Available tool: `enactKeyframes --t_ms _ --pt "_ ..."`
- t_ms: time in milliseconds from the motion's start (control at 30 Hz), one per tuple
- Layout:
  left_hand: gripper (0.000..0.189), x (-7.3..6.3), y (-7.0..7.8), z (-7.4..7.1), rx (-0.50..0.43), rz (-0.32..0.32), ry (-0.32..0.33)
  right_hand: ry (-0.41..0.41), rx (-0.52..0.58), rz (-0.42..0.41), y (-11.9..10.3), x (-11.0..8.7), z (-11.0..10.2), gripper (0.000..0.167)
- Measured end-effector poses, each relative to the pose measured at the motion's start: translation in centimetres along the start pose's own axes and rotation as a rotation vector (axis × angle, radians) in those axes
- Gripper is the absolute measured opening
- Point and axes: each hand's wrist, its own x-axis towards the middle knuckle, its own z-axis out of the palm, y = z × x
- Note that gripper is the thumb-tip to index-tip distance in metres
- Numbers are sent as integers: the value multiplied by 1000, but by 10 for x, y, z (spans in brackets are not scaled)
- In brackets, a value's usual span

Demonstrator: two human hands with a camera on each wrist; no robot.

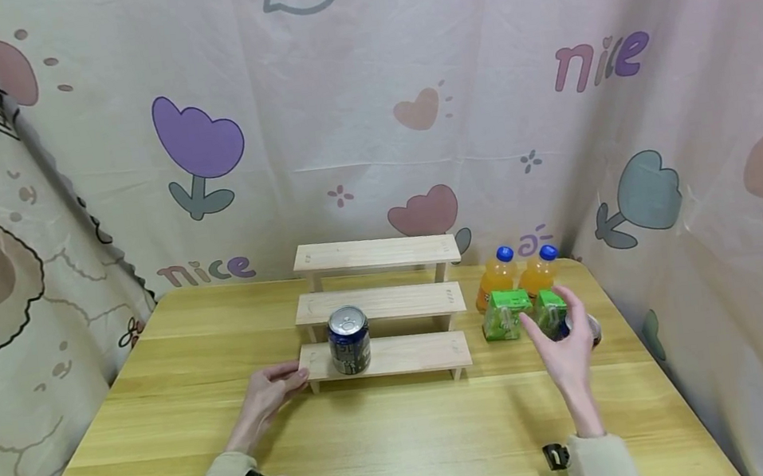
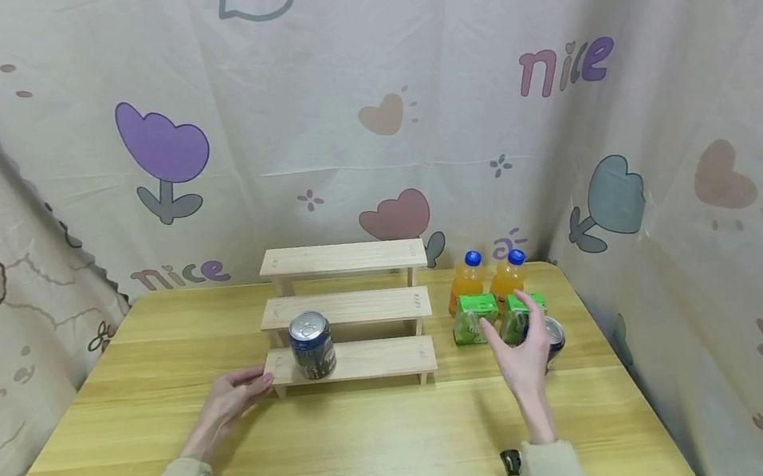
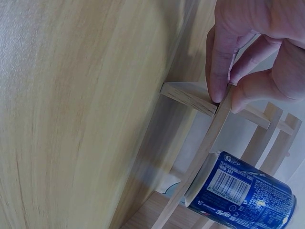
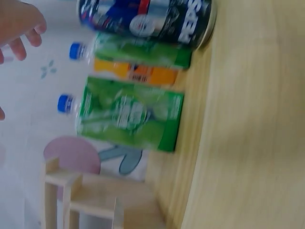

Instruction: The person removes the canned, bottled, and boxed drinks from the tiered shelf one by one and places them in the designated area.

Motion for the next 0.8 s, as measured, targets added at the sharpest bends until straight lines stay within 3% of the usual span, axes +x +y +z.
enactKeyframes --t_ms 300,800 --pt "50 0 1 1 3 0 6 -128 47 -64 -12 -5 28 57" --pt "51 0 1 1 -3 -9 5 -369 68 -106 -38 -13 60 58"
